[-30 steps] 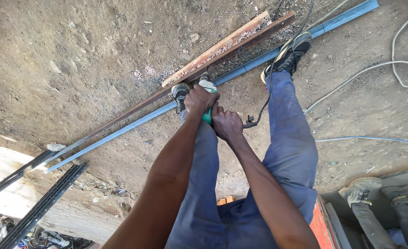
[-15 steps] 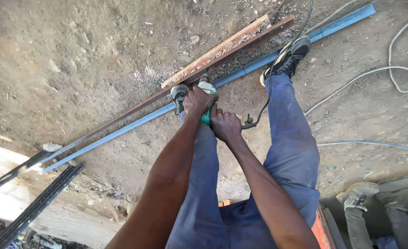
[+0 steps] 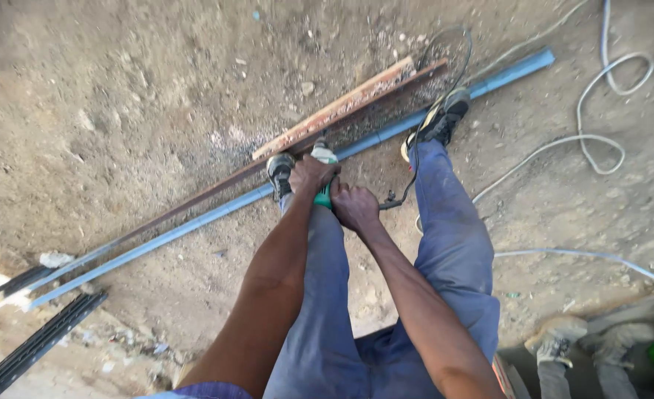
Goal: The person sits on the ground holding a long metal bar steady with their feet and uses a green angle grinder to grind along the bar's surface, repositioning the tool repeatedly along its length while sparks and grinding dust accumulate on the ground.
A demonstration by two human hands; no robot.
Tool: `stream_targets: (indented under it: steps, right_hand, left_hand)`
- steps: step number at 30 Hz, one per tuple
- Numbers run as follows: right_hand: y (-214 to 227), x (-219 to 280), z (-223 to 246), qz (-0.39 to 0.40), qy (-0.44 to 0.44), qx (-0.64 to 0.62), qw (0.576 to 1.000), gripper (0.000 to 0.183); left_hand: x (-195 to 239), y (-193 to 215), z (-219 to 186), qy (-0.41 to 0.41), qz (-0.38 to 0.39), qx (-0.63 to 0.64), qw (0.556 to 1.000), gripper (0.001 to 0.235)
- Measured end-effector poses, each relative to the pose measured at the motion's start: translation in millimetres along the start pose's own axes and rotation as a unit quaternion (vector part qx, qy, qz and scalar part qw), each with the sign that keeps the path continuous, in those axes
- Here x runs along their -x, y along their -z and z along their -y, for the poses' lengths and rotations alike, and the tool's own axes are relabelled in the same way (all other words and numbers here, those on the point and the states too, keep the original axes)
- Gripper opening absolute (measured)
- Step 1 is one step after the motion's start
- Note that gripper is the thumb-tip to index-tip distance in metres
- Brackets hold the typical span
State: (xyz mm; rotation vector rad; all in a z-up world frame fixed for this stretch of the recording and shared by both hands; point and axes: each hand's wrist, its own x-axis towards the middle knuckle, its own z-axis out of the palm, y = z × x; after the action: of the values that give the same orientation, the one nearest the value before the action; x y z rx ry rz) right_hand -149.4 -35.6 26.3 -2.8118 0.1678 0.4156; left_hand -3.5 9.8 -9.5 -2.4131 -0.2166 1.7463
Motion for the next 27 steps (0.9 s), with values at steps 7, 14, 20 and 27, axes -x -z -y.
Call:
stream_targets:
  steps: [7, 14, 20, 27]
  right_hand:
    - [-14.2, 0.1, -2.0, -0.034, 0.043, -0.032, 0.998, 0.039]
    - [-32.8, 8.1, -1.0, 0.043, -0.024, -0.057, 0.997, 0.049]
    - [13.6, 21.7, 28.7, 0.132, -0.074, -0.095, 0.984, 0.061]
    - [76.9, 27.3, 88.1, 0.223, -0.17, -0.168, 0.945, 0.065]
  left_hand:
    - [-15.1, -6.7, 13.3, -0.002, 0.011, 0.068, 0.998, 0.082]
    - [-2.5, 3.5, 3.4, -0.026, 0.009, 0.007, 1.0, 0.083]
    - [33.6, 21.6, 15.7, -0.054, 0.015, -0.046, 0.997, 0.091]
    - [39.2, 11.8, 57.6, -0.092, 0.021, -0.082, 0.992, 0.081]
